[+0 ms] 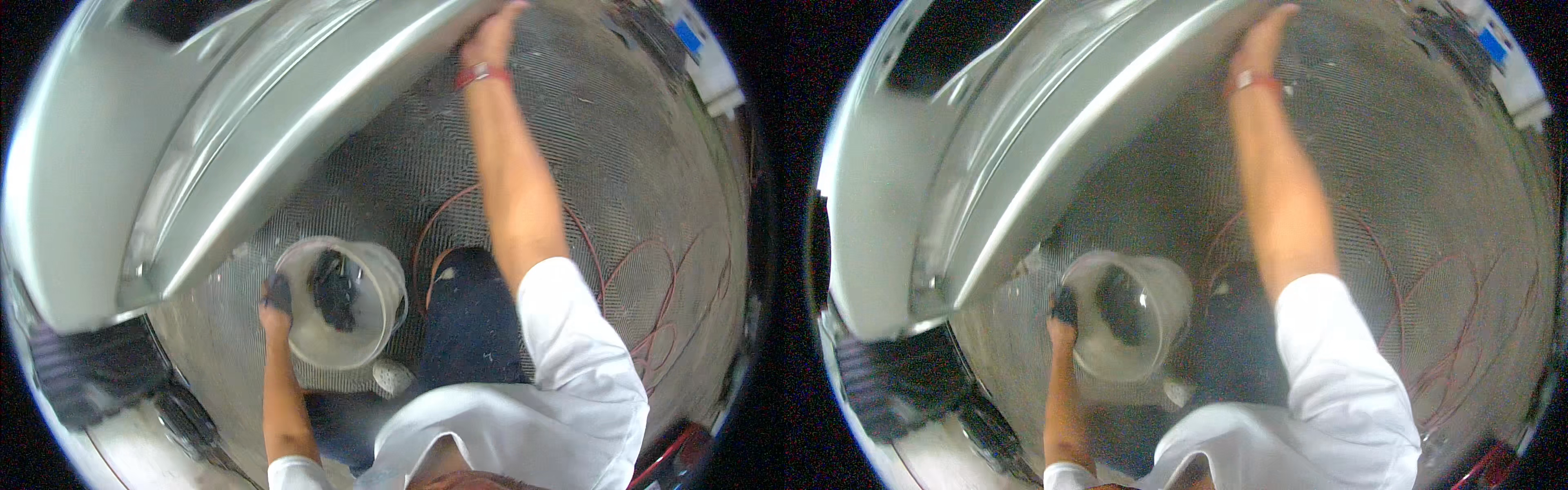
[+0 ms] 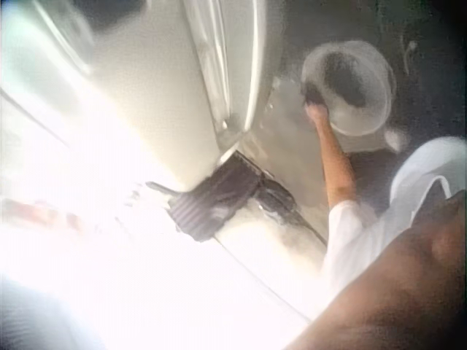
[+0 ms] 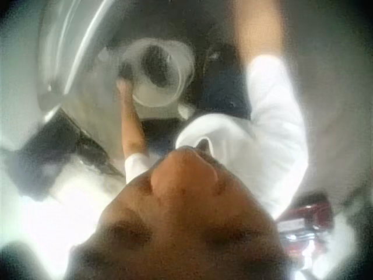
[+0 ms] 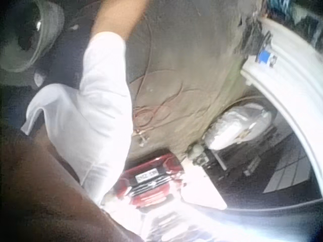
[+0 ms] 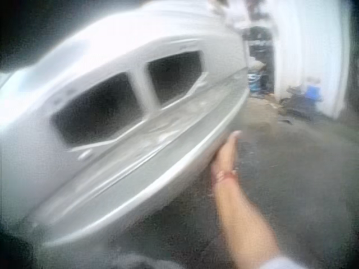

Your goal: The person kneels on the floor and scrubs a silver car bumper with a sponge, repeatedly dipping it into a bucket of water. They then wipe the bumper with a cloth, focusing on the lower edge and contours.

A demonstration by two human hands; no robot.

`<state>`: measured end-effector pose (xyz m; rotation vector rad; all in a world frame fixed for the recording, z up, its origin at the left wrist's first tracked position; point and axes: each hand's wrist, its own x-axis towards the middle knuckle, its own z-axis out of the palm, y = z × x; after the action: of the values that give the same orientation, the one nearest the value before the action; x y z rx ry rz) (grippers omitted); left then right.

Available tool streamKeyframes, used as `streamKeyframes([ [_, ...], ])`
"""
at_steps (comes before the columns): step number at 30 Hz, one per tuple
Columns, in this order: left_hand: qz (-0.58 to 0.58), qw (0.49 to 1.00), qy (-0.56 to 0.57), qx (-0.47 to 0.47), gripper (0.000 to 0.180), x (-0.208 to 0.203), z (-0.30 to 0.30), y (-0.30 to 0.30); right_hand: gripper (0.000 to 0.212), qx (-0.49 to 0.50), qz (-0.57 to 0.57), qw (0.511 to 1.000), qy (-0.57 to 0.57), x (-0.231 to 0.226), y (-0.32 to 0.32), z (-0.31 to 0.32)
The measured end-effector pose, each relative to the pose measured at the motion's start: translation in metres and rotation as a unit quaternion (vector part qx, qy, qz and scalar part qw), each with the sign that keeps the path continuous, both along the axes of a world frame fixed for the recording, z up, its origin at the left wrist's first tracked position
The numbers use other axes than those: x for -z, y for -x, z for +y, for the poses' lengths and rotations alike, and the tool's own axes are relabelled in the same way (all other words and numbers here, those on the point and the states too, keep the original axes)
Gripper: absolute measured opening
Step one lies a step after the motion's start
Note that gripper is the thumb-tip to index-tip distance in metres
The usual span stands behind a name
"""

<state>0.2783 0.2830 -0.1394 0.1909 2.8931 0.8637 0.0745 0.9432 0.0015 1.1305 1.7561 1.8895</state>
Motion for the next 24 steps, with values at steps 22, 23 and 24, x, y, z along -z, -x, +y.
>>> streamKeyframes([
  [22, 0.096, 0.979, 0.179, -0.029, 0.024, 0.054, 0.023, -0.012, 0.071, 0.268, -0.773, 0.128, -0.561, -0.070, -0.091, -0.279],
  [23, 0.065, 0.980, 0.187, -0.036, 0.033, 0.046, 0.030, -0.009, 0.073, 0.319, -0.764, 0.056, -0.558, -0.066, -0.096, -0.299],
  [24, 0.058, 0.980, 0.185, -0.046, 0.042, 0.037, 0.033, -0.006, 0.074, 0.369, -0.748, -0.006, -0.552, -0.057, -0.097, -0.334],
])
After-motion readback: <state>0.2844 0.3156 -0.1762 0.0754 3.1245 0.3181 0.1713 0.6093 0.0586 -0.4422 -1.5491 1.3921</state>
